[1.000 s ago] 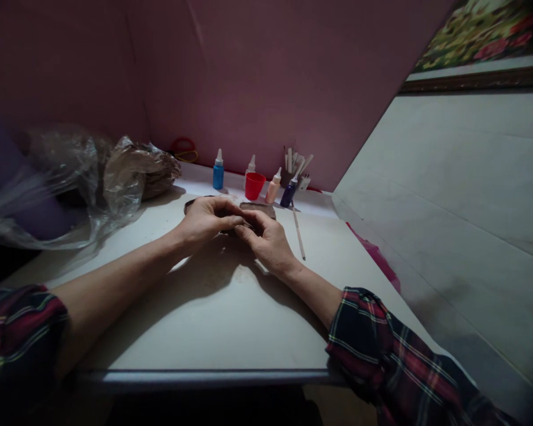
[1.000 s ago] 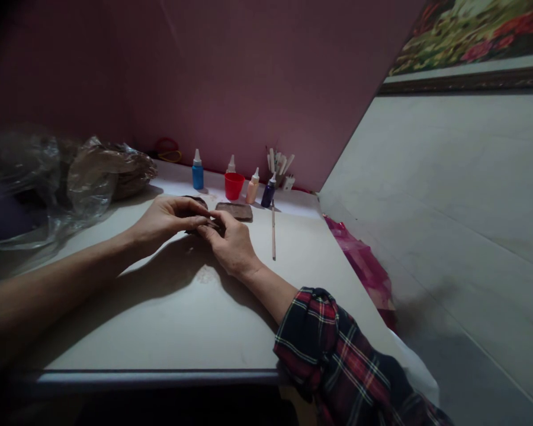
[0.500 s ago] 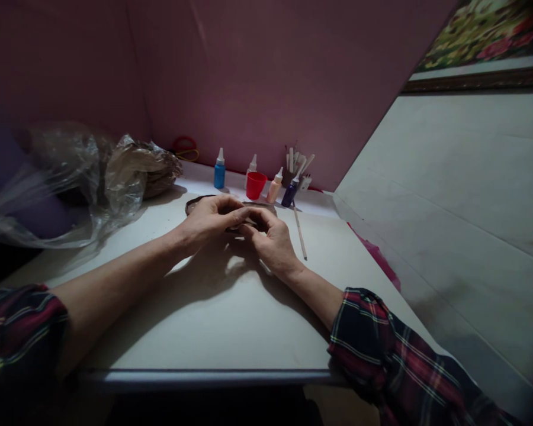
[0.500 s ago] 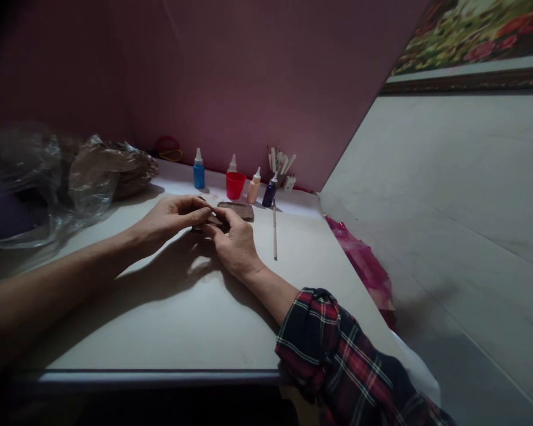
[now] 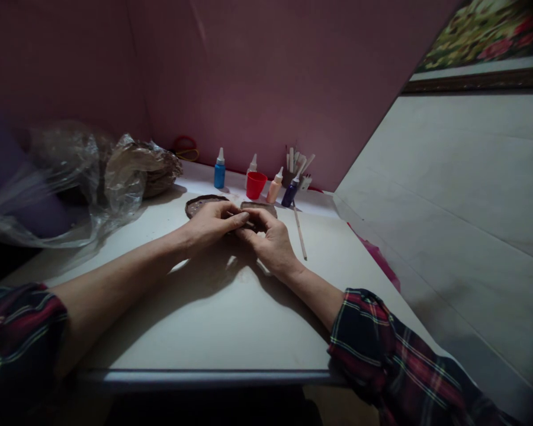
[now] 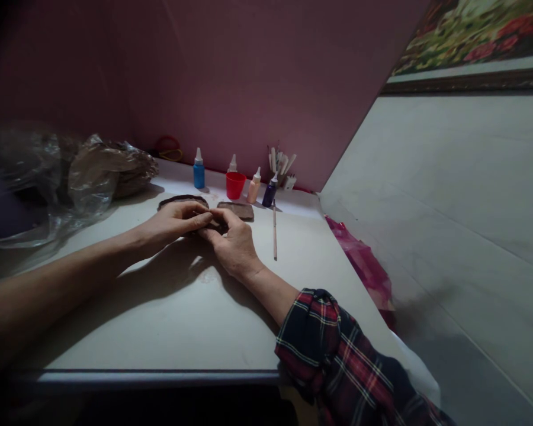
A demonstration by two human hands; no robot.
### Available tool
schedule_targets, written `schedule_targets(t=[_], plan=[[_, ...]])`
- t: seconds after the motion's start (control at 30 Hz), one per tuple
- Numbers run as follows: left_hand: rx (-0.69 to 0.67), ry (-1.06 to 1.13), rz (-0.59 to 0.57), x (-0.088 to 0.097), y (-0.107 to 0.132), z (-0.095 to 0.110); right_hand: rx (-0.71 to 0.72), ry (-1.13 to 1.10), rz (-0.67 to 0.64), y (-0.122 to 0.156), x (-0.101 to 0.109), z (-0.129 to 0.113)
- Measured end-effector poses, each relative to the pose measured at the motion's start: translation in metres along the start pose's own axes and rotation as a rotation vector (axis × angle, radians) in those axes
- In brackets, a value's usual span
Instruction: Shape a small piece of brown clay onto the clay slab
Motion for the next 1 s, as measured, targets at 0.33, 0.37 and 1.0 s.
schedule_targets(t=[0.33,0.37,1.0], plan=[[0.01,0.104,0.05,0.0012,0.0024,0.0019,0.03,0.033,-0.041,-0.0003,-0.002,-0.0044],[0.014,0.113,0.054,0.0011,0.0025,0.0017,0.03,0.039,-0.045,-0.0003,-0.0022,-0.0044],[0.054,0.132,0.036,0.0,0.0,-0.0055,0.02,0.081,-0.077,0.0005,-0.0036,0.0007]])
Point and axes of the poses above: each hand's wrist, its own y-axis away from the middle knuckle, its own x-axis out of the back of the hand, z = x × y, the point moved 6 cm from there along -y, towards the middle knuckle, and after that the axes turned 4 degrees about y, right-handed, at the moved point
